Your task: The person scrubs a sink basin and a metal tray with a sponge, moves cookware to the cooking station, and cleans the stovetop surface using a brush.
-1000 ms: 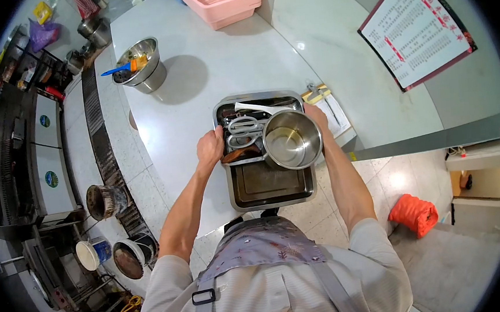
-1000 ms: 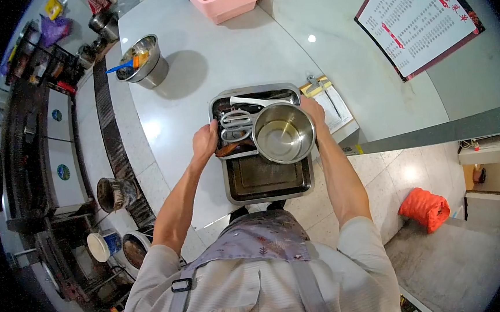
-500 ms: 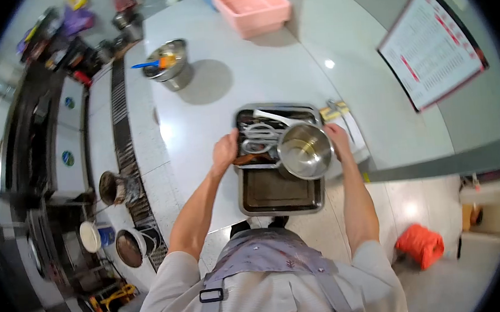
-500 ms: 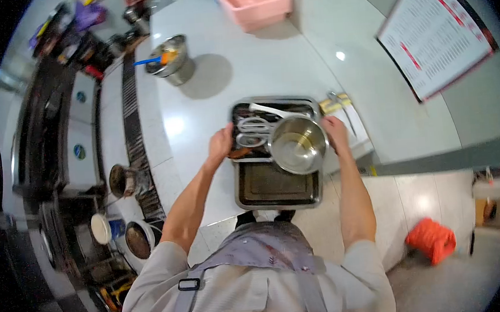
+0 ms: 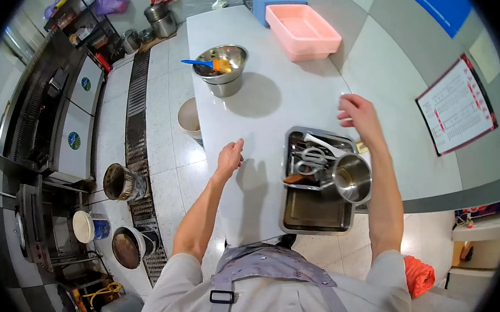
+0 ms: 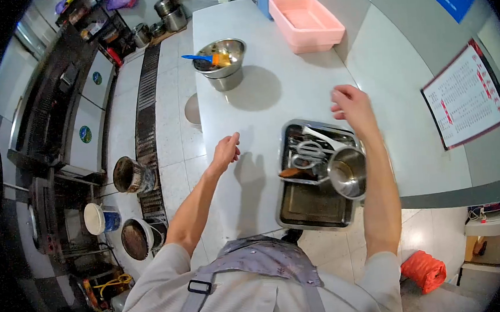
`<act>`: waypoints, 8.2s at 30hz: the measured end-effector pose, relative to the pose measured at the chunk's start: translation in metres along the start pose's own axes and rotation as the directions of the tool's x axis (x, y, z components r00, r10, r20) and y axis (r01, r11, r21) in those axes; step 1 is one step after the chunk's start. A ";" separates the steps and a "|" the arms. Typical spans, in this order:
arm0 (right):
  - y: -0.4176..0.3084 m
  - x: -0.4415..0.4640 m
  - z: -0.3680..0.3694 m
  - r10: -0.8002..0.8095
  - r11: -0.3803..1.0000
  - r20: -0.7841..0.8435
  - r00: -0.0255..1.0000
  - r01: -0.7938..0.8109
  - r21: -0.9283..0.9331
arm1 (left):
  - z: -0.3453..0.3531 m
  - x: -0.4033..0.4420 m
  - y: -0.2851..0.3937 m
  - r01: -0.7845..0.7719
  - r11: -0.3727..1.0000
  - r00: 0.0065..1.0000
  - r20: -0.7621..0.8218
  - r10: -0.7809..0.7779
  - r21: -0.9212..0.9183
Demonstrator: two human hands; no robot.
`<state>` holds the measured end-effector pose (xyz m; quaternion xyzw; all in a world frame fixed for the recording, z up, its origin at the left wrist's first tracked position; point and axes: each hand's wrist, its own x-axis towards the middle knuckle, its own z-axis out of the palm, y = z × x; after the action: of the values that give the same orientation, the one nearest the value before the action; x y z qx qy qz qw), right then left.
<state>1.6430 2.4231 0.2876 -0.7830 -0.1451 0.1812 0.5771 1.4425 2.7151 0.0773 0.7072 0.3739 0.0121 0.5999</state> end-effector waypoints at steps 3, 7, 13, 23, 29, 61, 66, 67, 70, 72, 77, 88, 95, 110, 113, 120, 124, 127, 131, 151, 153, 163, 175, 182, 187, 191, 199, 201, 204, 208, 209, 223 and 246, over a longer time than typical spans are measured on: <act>0.001 0.065 0.104 0.105 0.987 0.136 0.985 -0.121 0.108 | -0.041 0.004 -0.014 -0.004 0.994 0.997 0.082 0.014 -0.110; 0.005 0.143 0.240 0.249 0.950 0.117 0.961 -0.266 0.166 | -0.101 -0.001 -0.060 0.055 0.970 0.998 0.026 -0.050 -0.237; 0.021 0.208 0.326 0.412 0.869 0.160 0.897 -0.440 0.226 | -0.191 -0.031 -0.135 0.172 0.969 0.976 -0.105 -0.193 -0.179; -0.024 0.208 0.251 0.347 0.881 -0.022 0.937 -0.318 0.351 | -0.197 0.045 -0.091 0.085 0.987 0.993 -0.065 -0.095 -0.138; -0.061 0.124 0.158 0.271 0.953 -0.132 0.953 -0.246 0.178 | -0.145 0.170 0.021 0.038 0.965 0.998 0.049 -0.026 -0.258; 0.068 -0.333 -0.094 0.298 0.926 -0.546 0.783 -0.099 0.365 | -0.041 -0.150 0.037 0.205 0.969 0.709 0.661 -0.246 0.140; 0.082 -0.372 -0.103 0.307 0.911 -0.525 0.794 -0.086 0.403 | 0.040 -0.169 0.036 0.119 0.953 0.628 0.722 -0.290 0.280; 0.085 -0.378 -0.105 0.320 0.908 -0.525 0.789 -0.096 0.409 | 0.055 -0.169 0.033 0.095 0.946 0.624 0.722 -0.299 0.310; 0.084 -0.395 -0.103 0.328 0.906 -0.525 0.785 -0.104 0.410 | 0.085 -0.168 0.031 0.016 0.930 0.634 0.716 -0.294 0.367; 0.086 -0.400 -0.103 0.352 0.901 -0.536 0.768 -0.123 0.415 | 0.095 -0.161 0.031 -0.040 0.920 0.646 0.712 -0.274 0.390; 0.084 -0.405 -0.093 0.359 0.898 -0.505 0.785 -0.144 0.415 | 0.098 -0.161 0.033 -0.010 0.926 0.699 0.665 -0.264 0.378; 0.104 -0.323 -0.008 0.465 0.825 -0.100 0.880 -0.390 0.409 | 0.093 -0.148 0.013 -0.171 0.947 0.783 0.620 -0.037 0.272; 0.107 -0.275 0.026 0.480 0.808 -0.006 0.877 -0.440 0.392 | 0.059 -0.138 -0.005 0.188 0.978 0.856 0.503 -0.119 -0.089; 0.205 -0.186 -0.100 0.668 0.666 -0.341 0.661 -0.327 0.671 | 0.087 -0.108 0.049 0.221 0.939 0.855 0.516 -0.057 -0.264; 0.236 -0.165 -0.106 0.646 0.641 -0.237 0.726 -0.347 0.685 | 0.098 -0.112 0.065 0.138 0.972 0.824 0.566 -0.006 -0.191; 0.248 -0.163 -0.103 0.639 0.534 -0.249 0.727 -0.187 0.824 | 0.106 -0.086 0.051 0.098 0.993 0.869 0.492 -0.054 -0.064; 0.266 -0.196 -0.111 0.628 0.525 -0.270 0.730 -0.141 0.839 | 0.103 -0.087 0.059 0.129 0.986 0.880 0.471 -0.063 -0.109; 0.260 -0.233 -0.110 0.640 0.566 -0.330 0.694 -0.134 0.813 | 0.100 -0.075 0.053 0.139 0.983 0.890 0.450 -0.071 -0.119; 0.268 -0.277 -0.105 0.647 0.606 -0.449 0.616 -0.058 0.793 | 0.102 -0.056 0.036 0.106 0.979 0.912 0.408 -0.028 -0.171; 0.278 -0.297 -0.066 0.632 0.560 -0.352 0.691 -0.093 0.823 | 0.098 -0.082 0.060 0.132 0.980 0.866 0.498 -0.041 -0.148; 0.280 -0.284 -0.058 0.697 0.463 -0.264 0.667 -0.137 0.875 | 0.096 -0.083 0.060 0.125 0.981 0.866 0.498 -0.035 -0.147; 0.271 -0.253 -0.045 0.578 0.702 -0.308 0.756 -0.268 0.660 | 0.104 -0.056 0.040 0.209 0.908 0.796 0.602 0.058 -0.364; 0.302 -0.254 -0.030 0.589 0.637 -0.219 0.778 -0.280 0.718 | 0.113 -0.054 0.034 0.249 0.838 0.786 0.607 0.118 -0.485; 0.282 -0.290 -0.017 0.570 0.637 -0.267 0.777 -0.214 0.740 | 0.109 -0.067 0.036 0.251 0.862 0.721 0.679 0.137 -0.440; 0.275 -0.321 -0.002 0.612 0.639 -0.320 0.723 -0.214 0.739 | 0.120 -0.063 0.020 0.211 0.901 0.710 0.693 0.126 -0.380; 0.277 -0.337 0.010 0.635 0.619 -0.369 0.679 -0.160 0.769 | 0.135 -0.058 0.008 0.176 0.918 0.726 0.677 0.123 -0.356; 0.281 -0.376 0.022 0.649 0.622 -0.444 0.618 -0.095 0.777 | 0.146 -0.090 0.029 0.097 0.983 0.693 0.720 0.047 -0.158; 0.280 -0.382 0.020 0.645 0.635 -0.456 0.613 -0.097 0.767 | 0.154 -0.090 0.031 0.091 0.980 0.715 0.697 0.058 -0.176; 0.279 -0.392 0.021 0.662 0.616 -0.470 0.584 -0.068 0.785 | 0.164 -0.083 0.029 -0.020 0.996 0.622 0.779 0.078 -0.085; 0.292 -0.407 0.019 0.628 0.648 -0.521 0.578 -0.017 0.761 | 0.174 -0.102 0.032 -0.004 0.998 0.651 0.757 0.053 -0.066; 0.295 -0.411 0.017 0.624 0.656 -0.526 0.578 -0.021 0.755 | 0.177 -0.105 0.033 -0.012 0.999 0.647 0.762 0.032 -0.032; 0.288 -0.527 -0.019 0.658 0.657 -0.625 0.420 0.087 0.749 | 0.268 -0.203 0.025 -0.077 0.996 0.537 0.840 0.073 -0.038; 0.307 -0.803 -0.010 0.633 0.773 -0.658 -0.408 0.280 0.569 | 0.566 -0.538 -0.027 -0.270 0.946 -0.100 0.972 -0.213 0.179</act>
<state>0.9369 1.9744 0.0900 -0.3800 0.6023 -0.4062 0.5725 1.3047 1.9477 0.1278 0.5750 -0.2151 -0.5641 0.5522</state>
